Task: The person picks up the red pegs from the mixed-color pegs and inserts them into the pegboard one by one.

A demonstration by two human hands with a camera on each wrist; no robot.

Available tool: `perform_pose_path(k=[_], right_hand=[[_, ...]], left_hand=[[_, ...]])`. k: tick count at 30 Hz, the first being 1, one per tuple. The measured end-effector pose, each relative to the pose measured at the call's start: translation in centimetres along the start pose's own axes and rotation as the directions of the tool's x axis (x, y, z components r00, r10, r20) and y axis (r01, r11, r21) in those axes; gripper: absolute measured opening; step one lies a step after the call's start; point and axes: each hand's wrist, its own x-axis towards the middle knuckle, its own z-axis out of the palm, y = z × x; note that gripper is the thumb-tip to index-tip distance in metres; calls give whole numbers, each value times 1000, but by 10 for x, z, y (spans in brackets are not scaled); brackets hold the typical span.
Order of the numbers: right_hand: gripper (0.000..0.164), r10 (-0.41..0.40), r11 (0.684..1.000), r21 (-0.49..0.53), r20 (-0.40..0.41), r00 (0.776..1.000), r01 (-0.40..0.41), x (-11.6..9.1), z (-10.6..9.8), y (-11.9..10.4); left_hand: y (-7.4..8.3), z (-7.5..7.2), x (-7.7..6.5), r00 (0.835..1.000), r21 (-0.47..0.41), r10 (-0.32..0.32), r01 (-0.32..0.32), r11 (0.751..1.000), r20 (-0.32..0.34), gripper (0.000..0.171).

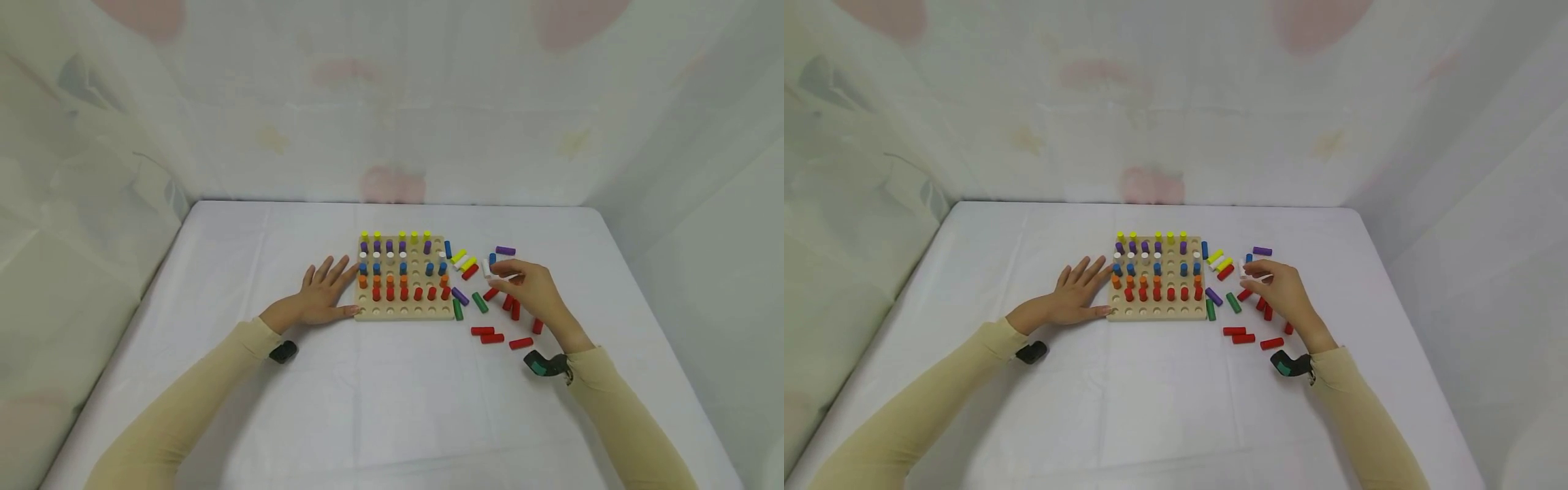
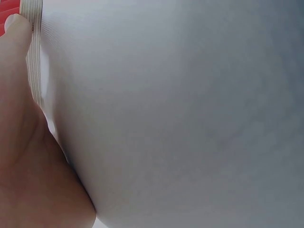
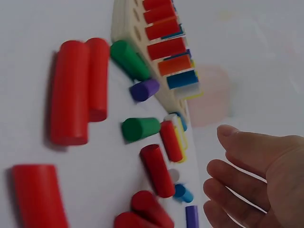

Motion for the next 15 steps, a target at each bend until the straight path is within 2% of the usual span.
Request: perform_pose_path(k=[10, 15], right_hand=[[38, 8, 1000, -7, 35, 999, -8, -5, 8, 19], [37, -15, 999, -37, 31, 999, 16, -5, 11, 23]], left_hand=[[-1, 0, 0, 1000, -18, 25, -25, 1000, -17, 95], [-1, -1, -1, 1000, -18, 27, -27, 999, -15, 94]])
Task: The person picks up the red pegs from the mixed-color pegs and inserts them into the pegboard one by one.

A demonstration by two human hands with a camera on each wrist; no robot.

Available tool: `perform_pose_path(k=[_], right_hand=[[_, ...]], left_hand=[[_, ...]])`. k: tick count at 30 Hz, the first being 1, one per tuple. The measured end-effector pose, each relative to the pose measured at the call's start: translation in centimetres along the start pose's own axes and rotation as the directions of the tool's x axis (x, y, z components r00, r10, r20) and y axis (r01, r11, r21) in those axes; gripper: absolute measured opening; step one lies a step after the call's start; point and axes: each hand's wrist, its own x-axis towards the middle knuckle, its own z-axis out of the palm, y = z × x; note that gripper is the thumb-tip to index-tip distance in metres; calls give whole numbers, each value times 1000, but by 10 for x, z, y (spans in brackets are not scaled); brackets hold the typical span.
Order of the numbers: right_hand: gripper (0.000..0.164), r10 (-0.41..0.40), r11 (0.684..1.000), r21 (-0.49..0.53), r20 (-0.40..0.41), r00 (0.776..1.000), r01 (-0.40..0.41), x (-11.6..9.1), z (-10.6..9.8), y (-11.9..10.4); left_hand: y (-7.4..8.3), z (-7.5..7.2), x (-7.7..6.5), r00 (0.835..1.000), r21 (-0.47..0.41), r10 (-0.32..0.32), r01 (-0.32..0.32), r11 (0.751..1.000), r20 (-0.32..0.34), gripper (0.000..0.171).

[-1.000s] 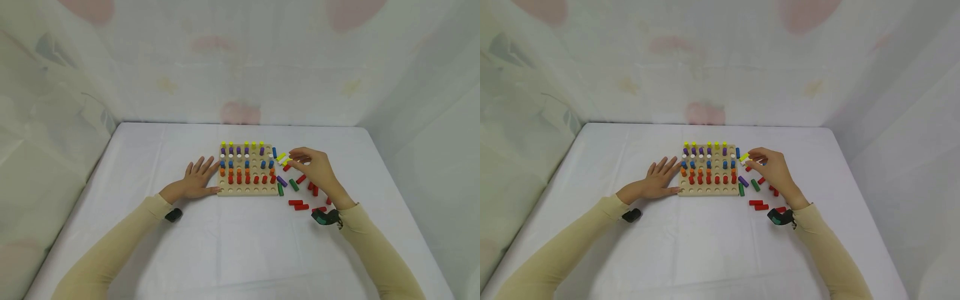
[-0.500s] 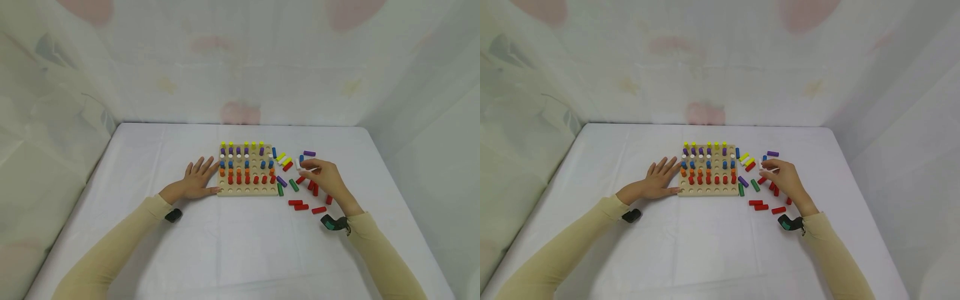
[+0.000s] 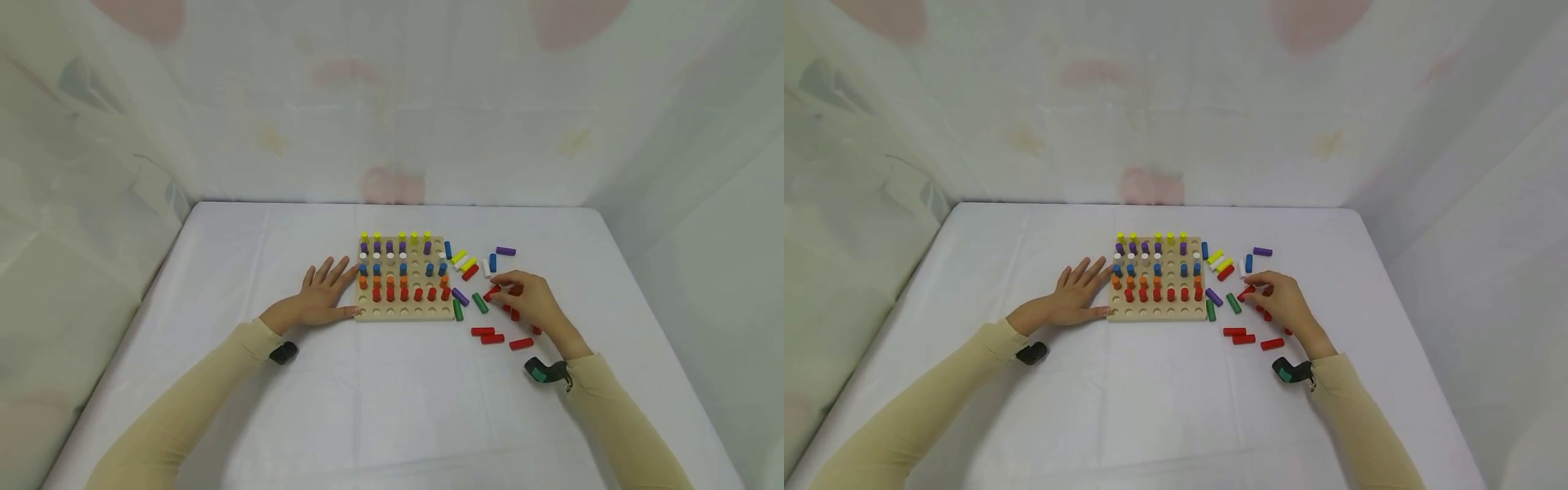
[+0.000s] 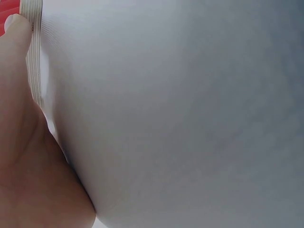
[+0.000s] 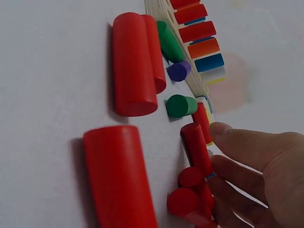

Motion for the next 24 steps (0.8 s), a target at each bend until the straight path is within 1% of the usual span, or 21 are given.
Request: perform_pose_path(k=[5, 17, 24], right_hand=[[33, -29, 1000, -8, 4, 1000, 29, 0, 4, 0], [29, -102, 994, -51, -6, 995, 102, 3, 11, 5], [28, -122, 990, -64, 1, 993, 122, 6, 11, 5]], left_hand=[[-1, 1, 1, 1000, 21, -8, 8, 1000, 21, 93], [0, 0, 0, 1000, 13, -6, 5, 1000, 22, 94], [-1, 0, 0, 1000, 9, -3, 3, 1000, 16, 94]])
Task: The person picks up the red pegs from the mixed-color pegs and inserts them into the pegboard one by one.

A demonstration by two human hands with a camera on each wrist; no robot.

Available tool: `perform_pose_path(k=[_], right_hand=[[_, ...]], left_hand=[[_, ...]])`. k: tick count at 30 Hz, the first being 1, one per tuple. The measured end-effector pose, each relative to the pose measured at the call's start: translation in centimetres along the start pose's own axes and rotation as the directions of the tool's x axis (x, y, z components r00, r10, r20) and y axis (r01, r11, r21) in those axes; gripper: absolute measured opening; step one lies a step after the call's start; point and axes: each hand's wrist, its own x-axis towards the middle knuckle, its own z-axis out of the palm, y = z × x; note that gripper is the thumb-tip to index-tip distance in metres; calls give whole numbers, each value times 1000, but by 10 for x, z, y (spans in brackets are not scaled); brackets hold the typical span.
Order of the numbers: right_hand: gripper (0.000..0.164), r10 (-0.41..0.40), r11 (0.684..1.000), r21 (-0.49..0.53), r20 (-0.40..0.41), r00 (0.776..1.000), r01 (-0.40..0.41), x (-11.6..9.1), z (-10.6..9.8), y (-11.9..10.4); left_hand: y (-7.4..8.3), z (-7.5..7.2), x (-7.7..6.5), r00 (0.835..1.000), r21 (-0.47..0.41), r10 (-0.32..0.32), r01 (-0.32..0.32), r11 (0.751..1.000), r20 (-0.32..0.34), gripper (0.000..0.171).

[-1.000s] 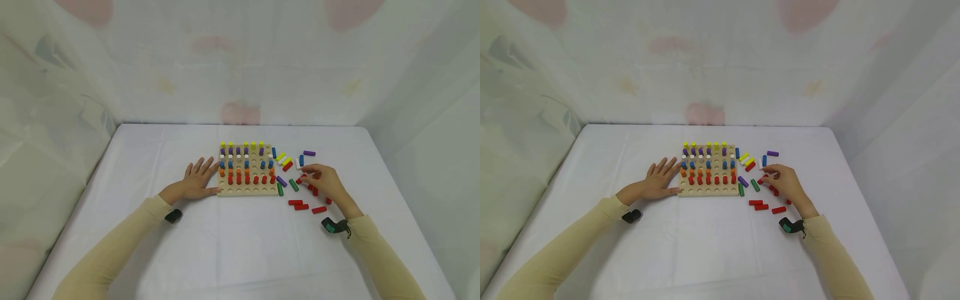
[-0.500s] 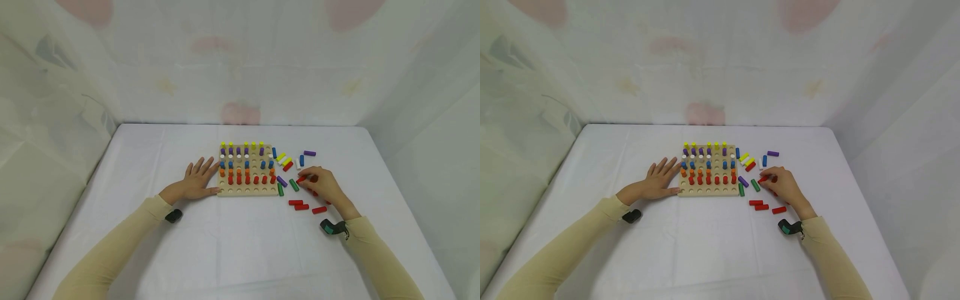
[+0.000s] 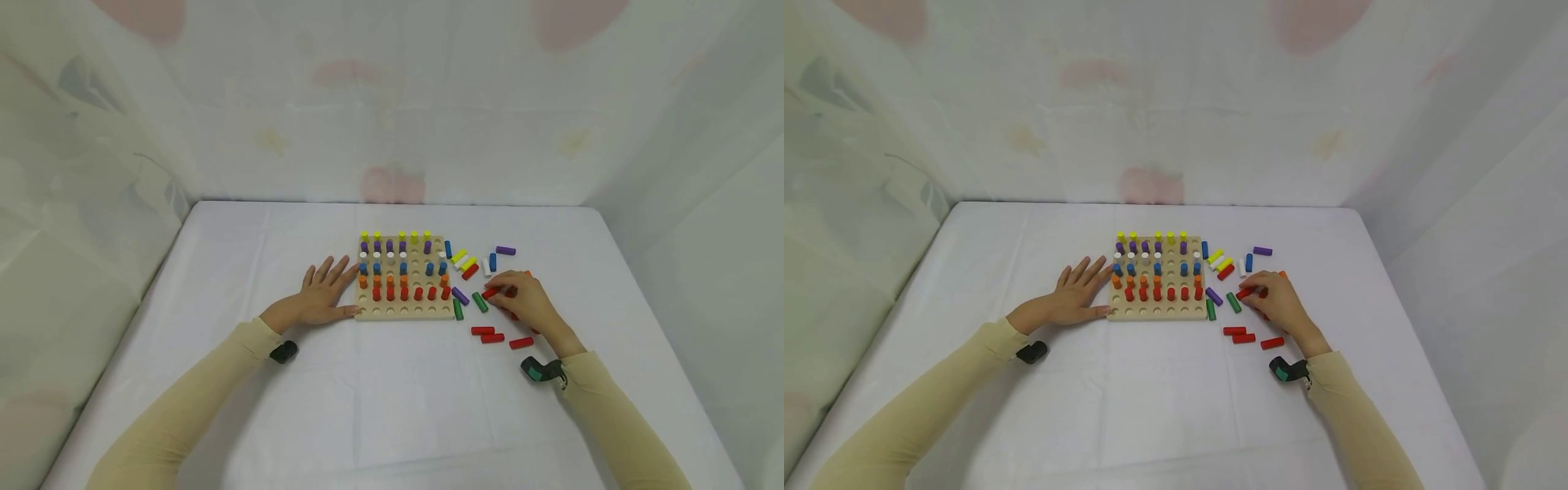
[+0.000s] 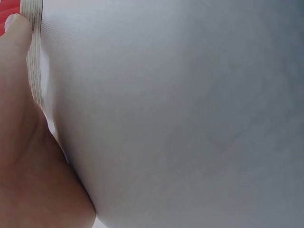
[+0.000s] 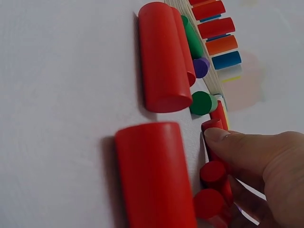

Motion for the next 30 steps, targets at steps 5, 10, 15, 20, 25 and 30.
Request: perform_pose_path(k=[5, 10, 15, 20, 25, 30], right_hand=[[25, -20, 1000, -15, -1, 1000, 20, 1, 1, 1], [21, -31, 999, -25, -4, 1000, 31, 3, 3, 1], [19, -14, 1000, -5, 9, 1000, 14, 5, 3, 1], [20, -9, 1000, 8, 16, 1000, 9, 7, 3, 0], [19, -12, 1000, 6, 18, 1000, 12, 7, 2, -1], [19, -18, 1000, -7, 18, 1000, 18, 8, 2, -2]], left_hand=[[0, 0, 0, 1000, -6, 4, -4, 1000, -4, 94], [0, 0, 1, 1000, -3, -8, 8, 1000, 8, 94], [-1, 1, 1, 1000, -26, 13, -13, 1000, -9, 94], [-2, 2, 2, 1000, -32, 17, -18, 999, -10, 95], [-2, 1, 2, 1000, -9, -5, 5, 1000, 11, 94], [-2, 2, 2, 1000, -3, -4, 4, 1000, 7, 94]])
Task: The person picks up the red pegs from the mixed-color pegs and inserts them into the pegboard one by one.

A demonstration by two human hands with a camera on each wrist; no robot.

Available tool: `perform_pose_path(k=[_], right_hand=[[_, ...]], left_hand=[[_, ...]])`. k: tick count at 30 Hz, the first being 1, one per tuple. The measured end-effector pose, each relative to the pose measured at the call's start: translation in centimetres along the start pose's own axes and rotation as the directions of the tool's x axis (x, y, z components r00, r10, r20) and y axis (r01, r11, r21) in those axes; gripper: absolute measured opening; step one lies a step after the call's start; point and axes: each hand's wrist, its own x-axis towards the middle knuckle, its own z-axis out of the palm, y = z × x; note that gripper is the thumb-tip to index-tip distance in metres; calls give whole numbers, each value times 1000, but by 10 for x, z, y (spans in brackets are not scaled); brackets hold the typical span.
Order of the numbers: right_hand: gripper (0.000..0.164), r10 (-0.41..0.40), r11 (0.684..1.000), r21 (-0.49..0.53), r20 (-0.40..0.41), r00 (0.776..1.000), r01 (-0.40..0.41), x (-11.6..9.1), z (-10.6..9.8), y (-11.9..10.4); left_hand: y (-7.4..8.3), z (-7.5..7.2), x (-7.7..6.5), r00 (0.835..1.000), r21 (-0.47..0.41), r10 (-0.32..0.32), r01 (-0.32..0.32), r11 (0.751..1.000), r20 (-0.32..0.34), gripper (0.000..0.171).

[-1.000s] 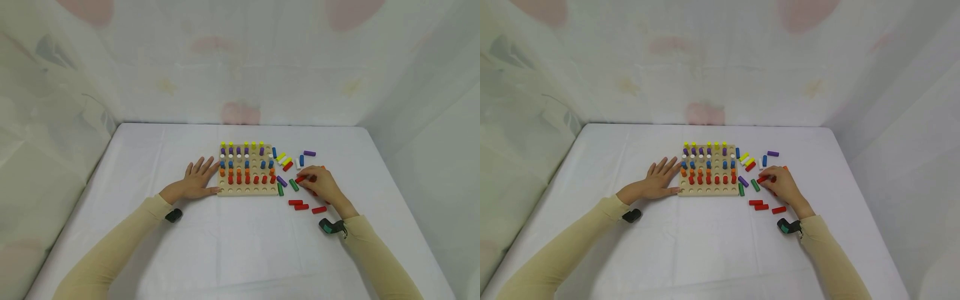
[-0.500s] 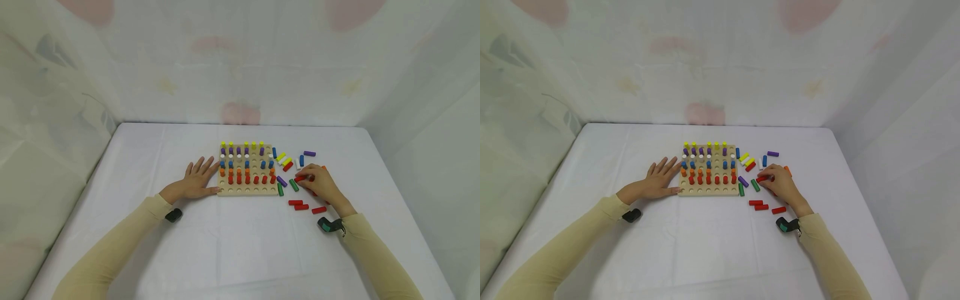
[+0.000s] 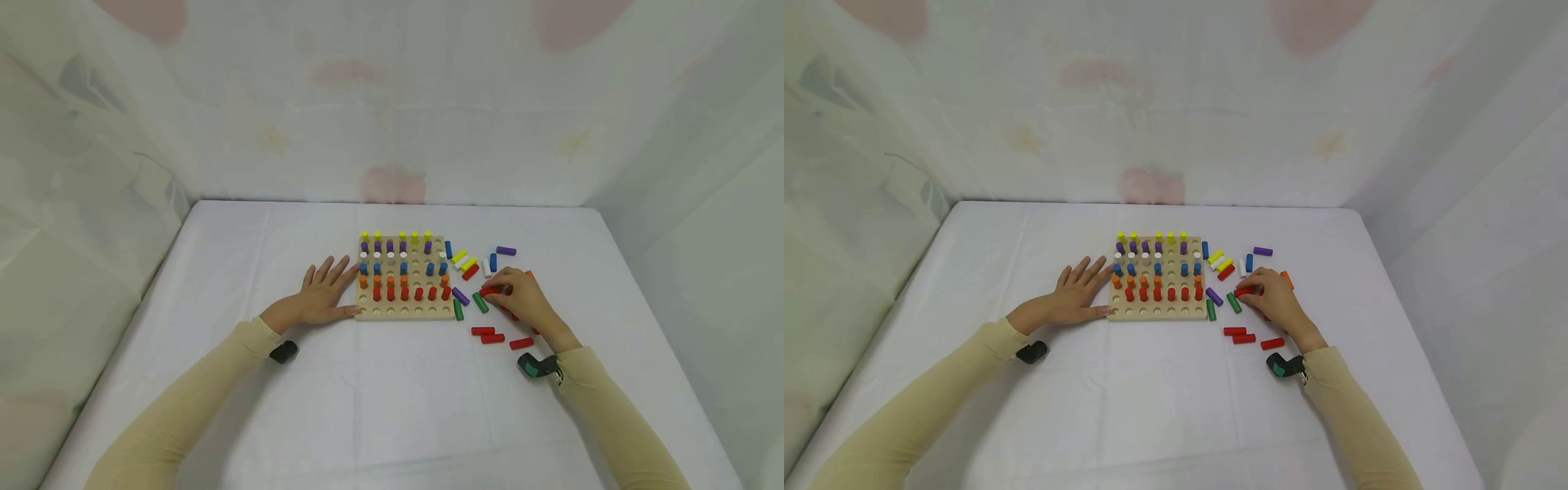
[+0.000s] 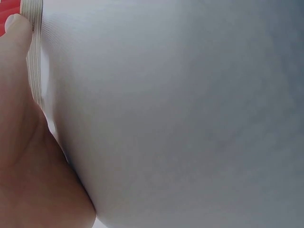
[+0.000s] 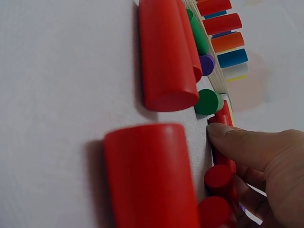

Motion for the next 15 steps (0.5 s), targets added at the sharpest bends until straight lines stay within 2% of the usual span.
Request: perform_pose_path(k=[7, 15], right_hand=[[18, -4, 1000, -7, -2, 1000, 4, 0, -1, -1], [20, 9, 1000, -21, 4, 1000, -9, 1, -5, -8]], left_hand=[[-2, 2, 0, 999, -27, 21, -22, 999, -24, 96], [2, -1, -1, 1000, -6, 8, -8, 1000, -15, 94]])
